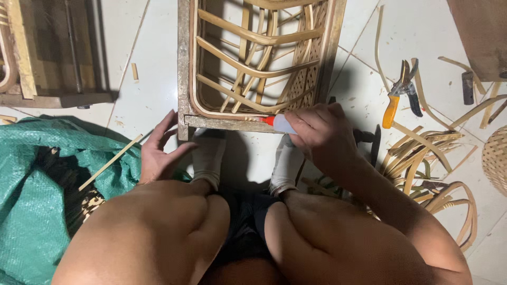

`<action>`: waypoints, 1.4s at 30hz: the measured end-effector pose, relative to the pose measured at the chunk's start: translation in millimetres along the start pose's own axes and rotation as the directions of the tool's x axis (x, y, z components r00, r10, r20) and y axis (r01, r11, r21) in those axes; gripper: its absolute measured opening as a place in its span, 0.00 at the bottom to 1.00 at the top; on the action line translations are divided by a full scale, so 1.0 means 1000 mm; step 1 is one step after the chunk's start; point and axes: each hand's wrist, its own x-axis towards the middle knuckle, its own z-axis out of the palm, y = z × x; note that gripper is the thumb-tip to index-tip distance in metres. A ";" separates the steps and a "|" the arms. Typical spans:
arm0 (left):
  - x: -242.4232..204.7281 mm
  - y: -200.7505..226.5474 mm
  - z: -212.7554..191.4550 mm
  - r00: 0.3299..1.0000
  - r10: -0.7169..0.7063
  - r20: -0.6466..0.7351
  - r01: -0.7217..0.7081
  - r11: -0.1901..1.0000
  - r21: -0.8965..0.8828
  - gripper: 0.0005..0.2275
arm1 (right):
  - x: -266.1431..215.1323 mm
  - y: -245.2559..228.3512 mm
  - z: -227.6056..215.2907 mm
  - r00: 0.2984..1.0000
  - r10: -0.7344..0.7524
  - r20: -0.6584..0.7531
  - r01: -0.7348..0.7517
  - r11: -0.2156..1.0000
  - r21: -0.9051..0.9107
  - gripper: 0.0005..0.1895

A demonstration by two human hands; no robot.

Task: The person assembles a rectangular woven basket by fitting a bamboo frame into a wooden mold, tapping it with a hammer, and applying glue along the edges to secure the structure.

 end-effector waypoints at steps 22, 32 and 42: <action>0.018 0.038 0.020 0.995 0.097 0.000 -0.094 0.968 0.231 0.39 | 0.016 -0.015 0.002 0.999 -0.002 0.045 0.000 0.999 0.049 0.21; 0.019 0.026 0.019 0.986 0.169 0.013 -0.165 0.944 0.286 0.39 | 0.038 -0.025 0.014 0.990 -0.129 -0.050 0.131 0.991 0.026 0.20; 0.029 0.025 0.018 0.996 0.086 0.032 -0.085 0.996 -0.028 0.35 | 0.054 -0.005 -0.006 0.991 -0.130 0.011 0.130 0.991 0.011 0.24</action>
